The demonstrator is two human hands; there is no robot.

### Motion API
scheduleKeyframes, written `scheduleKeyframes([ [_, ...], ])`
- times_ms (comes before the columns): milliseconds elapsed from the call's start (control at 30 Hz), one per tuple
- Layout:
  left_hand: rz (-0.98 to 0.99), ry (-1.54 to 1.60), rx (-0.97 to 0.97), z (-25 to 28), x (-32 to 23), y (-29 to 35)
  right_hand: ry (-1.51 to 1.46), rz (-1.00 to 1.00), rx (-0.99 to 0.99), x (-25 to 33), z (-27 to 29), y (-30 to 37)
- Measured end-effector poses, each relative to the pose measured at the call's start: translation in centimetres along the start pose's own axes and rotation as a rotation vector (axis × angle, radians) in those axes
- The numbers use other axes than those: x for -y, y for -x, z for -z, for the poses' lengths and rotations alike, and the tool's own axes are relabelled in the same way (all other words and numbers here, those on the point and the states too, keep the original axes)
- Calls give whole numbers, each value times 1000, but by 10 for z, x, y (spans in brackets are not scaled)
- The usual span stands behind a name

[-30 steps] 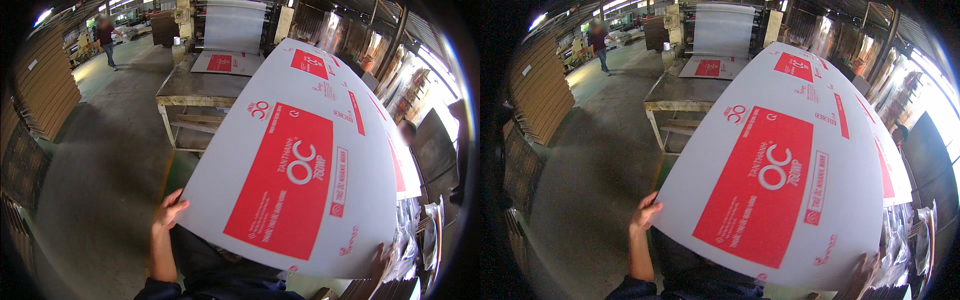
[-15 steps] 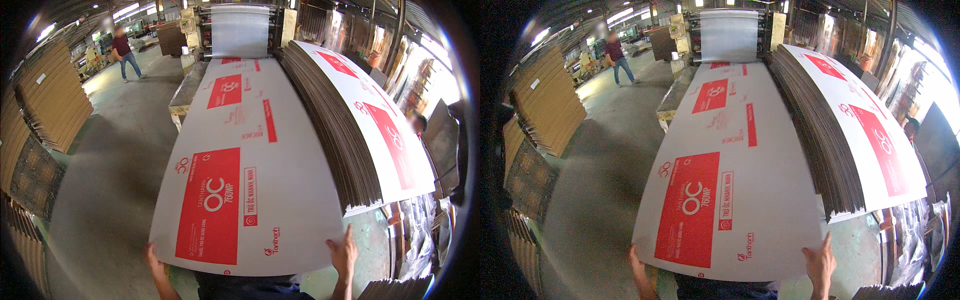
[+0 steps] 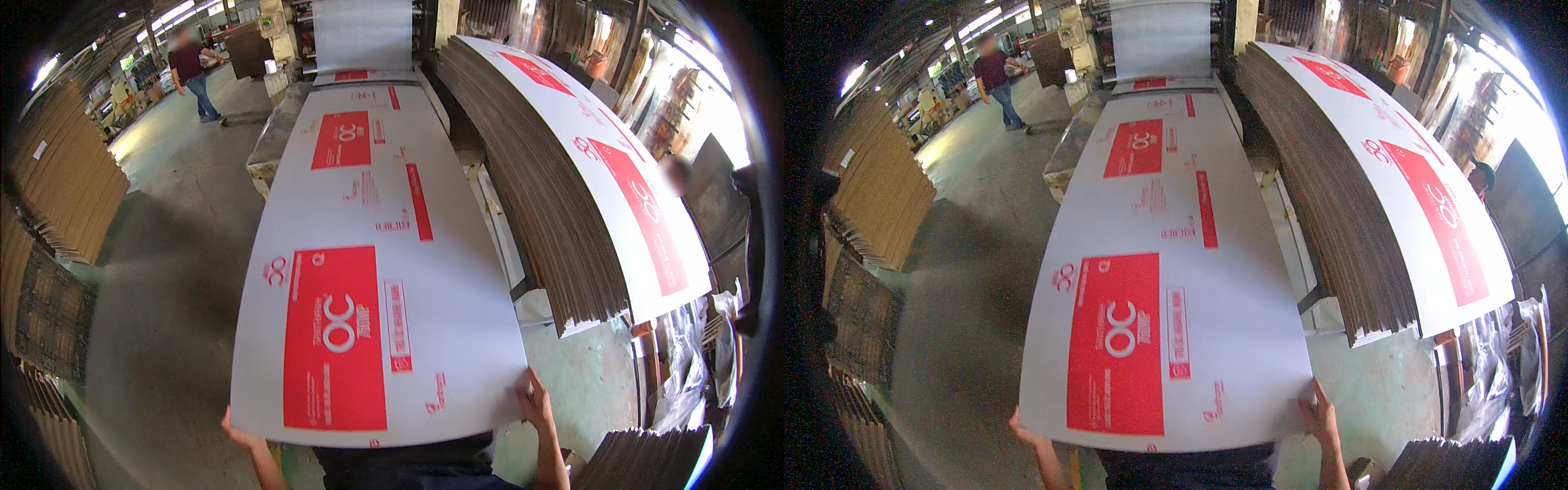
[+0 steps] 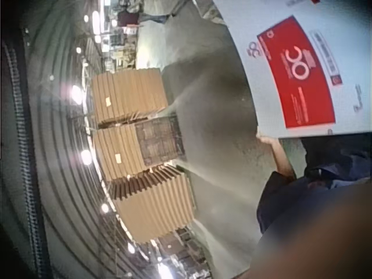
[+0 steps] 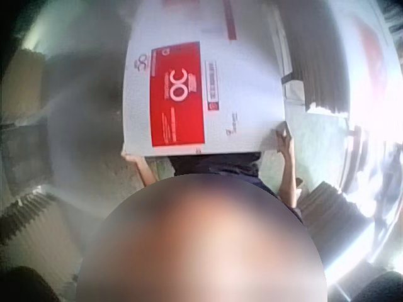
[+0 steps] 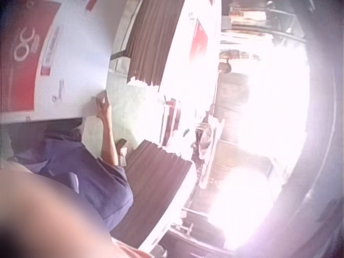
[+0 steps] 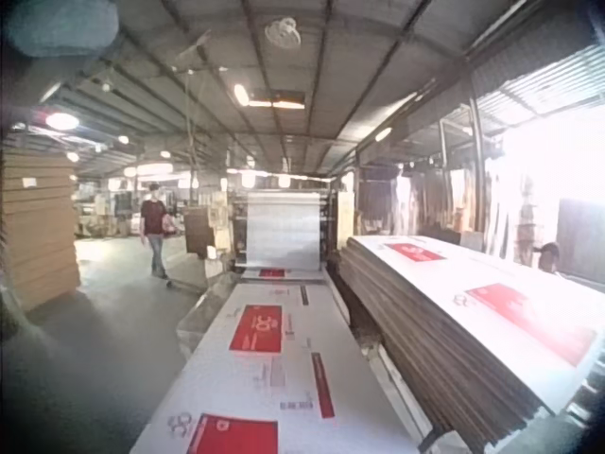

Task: The person repeatedly picks up large white cardboard sheets with red branding from a table and places them onto a growing stack on the right. The action is continuous and repetitive throughout the clip.

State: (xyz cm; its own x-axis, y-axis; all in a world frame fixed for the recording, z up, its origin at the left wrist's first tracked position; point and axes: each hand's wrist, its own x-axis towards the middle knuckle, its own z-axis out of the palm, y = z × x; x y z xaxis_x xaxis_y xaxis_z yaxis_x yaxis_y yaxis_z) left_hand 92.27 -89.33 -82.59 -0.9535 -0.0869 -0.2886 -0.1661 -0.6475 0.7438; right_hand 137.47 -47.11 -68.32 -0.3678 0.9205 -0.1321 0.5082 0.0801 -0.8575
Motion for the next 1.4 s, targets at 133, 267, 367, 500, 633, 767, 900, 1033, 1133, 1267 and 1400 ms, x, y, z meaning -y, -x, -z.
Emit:
scheduleKeyframes([
  [133, -6, -50, 14, -67, 50, -86, 173, 41, -70, 9, -31, -91],
  [267, -234, -440, -84, -147, 93, -149, 63, 143, -137, 24, -61, -194],
  [367, -93, -358, -202, -189, 112, -155, -4, 162, -157, 31, -69, -247],
  [500, -316, -841, -204, -243, 137, -169, -41, 153, -209, 34, -83, -308],
  [633, -497, -1325, -141, -267, 162, -203, 57, 139, -253, 30, -105, -366],
  [767, -87, -504, -58, -304, 173, -258, 138, 206, -321, 28, -117, -426],
  [900, 100, -682, -101, -343, 160, -265, 385, 166, -435, 50, -129, -487],
  [1033, -109, -593, -127, -346, 136, -232, 558, 257, -526, 115, -131, -477],
  [1133, 240, -612, 343, -290, 137, -179, 300, 693, -415, 161, -95, -355],
  [1267, 474, -671, 408, -197, 157, -53, 612, 995, -402, 185, -2, -126],
  [1400, 558, -676, 398, -169, 131, 59, 1138, 482, -983, 191, 91, -35],
])
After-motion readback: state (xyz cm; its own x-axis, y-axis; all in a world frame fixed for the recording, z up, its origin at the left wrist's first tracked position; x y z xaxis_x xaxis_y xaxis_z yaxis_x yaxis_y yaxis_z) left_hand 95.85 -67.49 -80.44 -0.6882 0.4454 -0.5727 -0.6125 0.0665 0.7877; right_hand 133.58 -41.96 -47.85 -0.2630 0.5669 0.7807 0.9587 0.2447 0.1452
